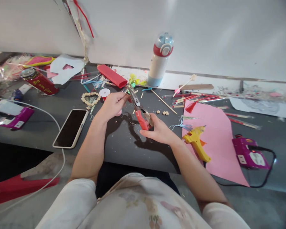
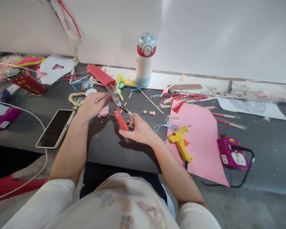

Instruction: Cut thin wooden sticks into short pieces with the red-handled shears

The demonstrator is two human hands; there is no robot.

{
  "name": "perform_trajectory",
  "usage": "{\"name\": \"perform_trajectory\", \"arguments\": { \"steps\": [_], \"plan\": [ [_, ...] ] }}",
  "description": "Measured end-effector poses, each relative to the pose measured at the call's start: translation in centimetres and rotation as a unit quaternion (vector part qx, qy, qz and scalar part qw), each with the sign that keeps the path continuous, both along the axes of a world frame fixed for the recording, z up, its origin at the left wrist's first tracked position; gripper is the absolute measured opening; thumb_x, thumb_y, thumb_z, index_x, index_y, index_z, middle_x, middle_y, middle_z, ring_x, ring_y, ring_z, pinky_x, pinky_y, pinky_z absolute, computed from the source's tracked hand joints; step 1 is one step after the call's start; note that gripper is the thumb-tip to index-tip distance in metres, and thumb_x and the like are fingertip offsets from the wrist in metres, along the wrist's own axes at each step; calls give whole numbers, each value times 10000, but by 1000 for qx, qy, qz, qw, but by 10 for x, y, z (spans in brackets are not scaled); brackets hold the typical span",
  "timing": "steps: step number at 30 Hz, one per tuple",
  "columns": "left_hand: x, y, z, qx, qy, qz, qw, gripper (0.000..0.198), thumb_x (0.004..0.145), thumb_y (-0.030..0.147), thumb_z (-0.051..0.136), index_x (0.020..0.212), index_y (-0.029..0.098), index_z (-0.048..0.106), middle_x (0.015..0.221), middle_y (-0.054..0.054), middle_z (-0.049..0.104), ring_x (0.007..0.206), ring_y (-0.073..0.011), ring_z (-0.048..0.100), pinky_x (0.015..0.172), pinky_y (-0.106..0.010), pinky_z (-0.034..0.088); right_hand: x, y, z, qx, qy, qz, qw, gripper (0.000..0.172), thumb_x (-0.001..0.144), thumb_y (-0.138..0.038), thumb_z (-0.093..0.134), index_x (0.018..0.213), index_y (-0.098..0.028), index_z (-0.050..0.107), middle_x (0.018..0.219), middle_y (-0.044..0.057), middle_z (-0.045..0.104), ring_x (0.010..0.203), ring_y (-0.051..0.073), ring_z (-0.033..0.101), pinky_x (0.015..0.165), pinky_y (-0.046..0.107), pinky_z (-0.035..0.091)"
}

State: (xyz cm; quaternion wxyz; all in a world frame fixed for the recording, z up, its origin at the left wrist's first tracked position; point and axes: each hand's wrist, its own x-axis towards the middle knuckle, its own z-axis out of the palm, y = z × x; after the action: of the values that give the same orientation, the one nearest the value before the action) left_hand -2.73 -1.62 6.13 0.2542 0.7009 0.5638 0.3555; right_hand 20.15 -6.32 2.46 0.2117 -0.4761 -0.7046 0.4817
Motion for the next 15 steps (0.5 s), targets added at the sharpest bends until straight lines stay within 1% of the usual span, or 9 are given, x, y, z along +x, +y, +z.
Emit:
{"name": "perform_trajectory", "arguments": {
  "steps": [4,6,8,10,12,13,14,15],
  "plan": [
    [-3,-2,6,-80,-81,-42,993,543,868,620,547,544,198,437,479,36,321,438,-82,274,454,-244,203,1,0,2,17,-16,7,1000,574,705,-582,728,1043,-203,460,938,41,589,834,211,566,768,373,438],
    [-5,-1,6,-100,-99,-56,988,539,859,623,558,545,200,442,470,39,320,434,-80,269,452,-244,202,2,0,3,15,-14,12,1000,551,708,-592,720,1006,-211,455,905,24,580,802,199,554,743,359,428],
    [-7,1,4,-100,-86,-53,990,518,875,597,545,554,198,470,469,38,337,435,-85,283,459,-247,219,3,0,4,8,-17,17,1000,526,717,-612,704,948,-219,443,853,5,568,750,185,538,698,340,408],
    [-7,3,2,-80,-36,-37,995,501,906,556,512,562,192,502,476,26,388,452,-97,336,480,-250,269,3,1,4,-2,-20,15,1000,517,722,-631,690,906,-220,435,812,-5,558,707,177,524,660,326,382],
    [-6,5,-2,-38,32,-17,999,470,938,507,469,615,181,572,527,-2,498,520,-125,451,541,-255,355,2,3,3,-16,-17,6,1000,516,720,-634,689,907,-215,453,805,-1,566,703,180,528,656,326,374],
    [-4,5,-4,-2,64,-4,998,436,948,481,458,681,177,620,597,-24,575,599,-149,524,605,-265,405,1,4,1,-24,-11,-3,1000,516,717,-631,692,913,-210,466,811,4,576,713,186,535,663,330,378],
    [-1,5,-6,42,91,12,995,391,953,457,456,773,176,661,706,-50,647,714,-177,586,691,-282,446,1,5,-1,-30,-4,-16,999,515,712,-627,698,913,-206,478,816,10,584,722,191,542,670,335,383],
    [3,5,-8,94,110,31,989,351,954,440,460,876,179,682,843,-76,692,848,-205,618,790,-307,464,0,6,-4,-34,11,-29,999,509,711,-620,701,910,-204,486,819,15,591,728,194,547,673,338,389]
  ]
}}
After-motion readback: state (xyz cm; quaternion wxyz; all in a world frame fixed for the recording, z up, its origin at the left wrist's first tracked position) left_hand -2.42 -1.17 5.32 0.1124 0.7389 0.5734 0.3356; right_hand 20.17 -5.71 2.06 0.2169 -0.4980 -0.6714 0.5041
